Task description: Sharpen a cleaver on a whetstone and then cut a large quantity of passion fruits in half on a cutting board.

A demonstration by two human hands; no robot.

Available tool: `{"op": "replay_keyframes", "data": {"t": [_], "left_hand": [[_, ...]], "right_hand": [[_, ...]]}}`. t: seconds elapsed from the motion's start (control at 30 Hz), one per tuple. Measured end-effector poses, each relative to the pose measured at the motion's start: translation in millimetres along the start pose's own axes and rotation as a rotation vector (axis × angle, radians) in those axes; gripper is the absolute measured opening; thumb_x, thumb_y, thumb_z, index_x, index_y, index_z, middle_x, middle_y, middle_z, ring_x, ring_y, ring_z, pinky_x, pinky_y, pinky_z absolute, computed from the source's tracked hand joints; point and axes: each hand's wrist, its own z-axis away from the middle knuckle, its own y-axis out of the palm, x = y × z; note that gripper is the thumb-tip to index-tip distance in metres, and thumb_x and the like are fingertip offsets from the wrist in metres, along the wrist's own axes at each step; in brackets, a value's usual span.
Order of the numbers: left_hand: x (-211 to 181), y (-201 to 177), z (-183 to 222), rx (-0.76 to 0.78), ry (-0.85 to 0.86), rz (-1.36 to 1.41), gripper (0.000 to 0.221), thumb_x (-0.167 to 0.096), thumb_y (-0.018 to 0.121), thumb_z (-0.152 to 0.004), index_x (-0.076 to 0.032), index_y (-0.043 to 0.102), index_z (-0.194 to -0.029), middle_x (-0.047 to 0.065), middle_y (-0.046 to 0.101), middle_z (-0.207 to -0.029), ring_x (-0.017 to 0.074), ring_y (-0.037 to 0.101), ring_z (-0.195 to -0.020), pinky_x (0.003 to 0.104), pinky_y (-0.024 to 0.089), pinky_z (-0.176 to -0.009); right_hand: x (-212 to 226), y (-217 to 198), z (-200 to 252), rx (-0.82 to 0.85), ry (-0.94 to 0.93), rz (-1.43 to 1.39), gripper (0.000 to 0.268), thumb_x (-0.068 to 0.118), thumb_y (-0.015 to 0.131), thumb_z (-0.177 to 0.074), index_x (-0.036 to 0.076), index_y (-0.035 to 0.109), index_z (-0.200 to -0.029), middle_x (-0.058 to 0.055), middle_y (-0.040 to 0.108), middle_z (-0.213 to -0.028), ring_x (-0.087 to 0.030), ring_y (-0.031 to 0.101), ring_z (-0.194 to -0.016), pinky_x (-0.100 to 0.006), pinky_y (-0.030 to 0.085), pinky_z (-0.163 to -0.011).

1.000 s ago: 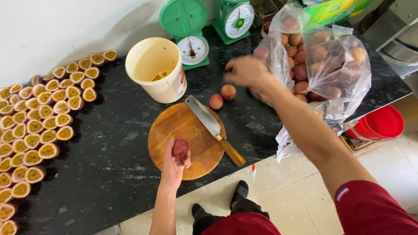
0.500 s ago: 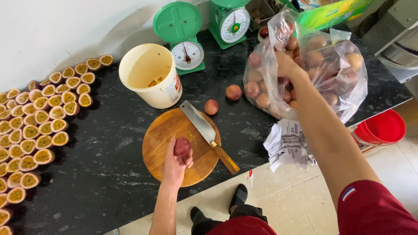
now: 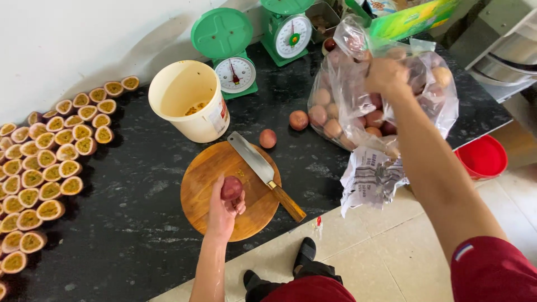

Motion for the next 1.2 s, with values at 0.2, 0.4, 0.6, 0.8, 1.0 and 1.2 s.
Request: {"op": "replay_keyframes", "data": {"t": [0.2,0.4,0.6,0.8,1.0,1.2], "left_hand": [[-3.3,24.8,-14.2,0.102,0.000,-0.051,0.037,-0.042,0.063,-0.086,-0.006,0.066,-0.092,0.009,0.072,-0.085,0.0200,0.074,-0.078,0.039,0.060,-0.058],[0.3,123.4,-56.2,0.416,0.006,-0.156,0.045,-0.046,0.076,-0.091,-0.003,0.064,-0.097,0.014,0.067,-0.073,0.0248,0.068,-0.057,0.035,0.055,-0.051],[-0.9,185.7,-51.3,0.527,-0.211,-0.318,0.053,-0.062,0.059,-0.086,-0.018,0.062,-0.115,0.010,0.074,-0.080,0.0219,0.065,-0.051,0.032,0.054,-0.047],[22.0,164.0,-75.5,0.674,-0.288,-0.216,0.065,-0.063,0.058,-0.100,-0.001,0.063,-0.115,0.011,0.066,-0.082,0.0229,0.067,-0.061,0.034,0.054,-0.055],[8.2,179.0,-48.2,0.714,-0.295,-0.274,0.053,-0.062,0.057,-0.093,-0.012,0.063,-0.109,0.008,0.062,-0.073,0.0205,0.063,-0.056,0.034,0.051,-0.050],[31.4,182.7,-58.9,0.814,-0.226,-0.217,0.057,-0.059,0.062,-0.101,-0.003,0.063,-0.106,0.011,0.065,-0.078,0.0210,0.066,-0.061,0.032,0.051,-0.053]], "right_hand": [[24.9,-97.4,115.3,-0.409,-0.264,-0.132,0.070,0.050,0.092,-0.075,0.008,0.073,-0.128,-0.020,0.066,-0.121,-0.041,0.064,-0.109,-0.053,0.051,-0.089],[67.6,-113.7,187.9,-0.221,-0.564,-0.379,0.074,0.038,0.090,-0.073,0.003,0.064,-0.133,-0.024,0.060,-0.122,-0.037,0.065,-0.108,-0.044,0.055,-0.092],[88.3,-101.5,231.8,-0.022,-0.618,-0.506,0.070,0.036,0.090,-0.072,0.004,0.062,-0.128,-0.016,0.065,-0.116,-0.028,0.068,-0.105,-0.041,0.056,-0.089],[78.9,-76.8,241.2,0.019,-0.563,-0.710,0.054,0.038,0.080,-0.086,0.002,0.063,-0.122,-0.015,0.071,-0.100,-0.030,0.071,-0.089,-0.039,0.057,-0.075],[87.6,-76.9,251.0,-0.152,-0.666,-0.744,0.023,0.026,0.063,-0.104,0.006,0.070,-0.112,-0.014,0.070,-0.085,-0.026,0.068,-0.072,-0.037,0.054,-0.066],[63.3,-40.9,239.6,-0.137,-0.463,-0.795,0.035,0.028,0.061,-0.112,0.000,0.064,-0.093,-0.013,0.056,-0.069,-0.022,0.048,-0.063,-0.036,0.045,-0.057]]}}
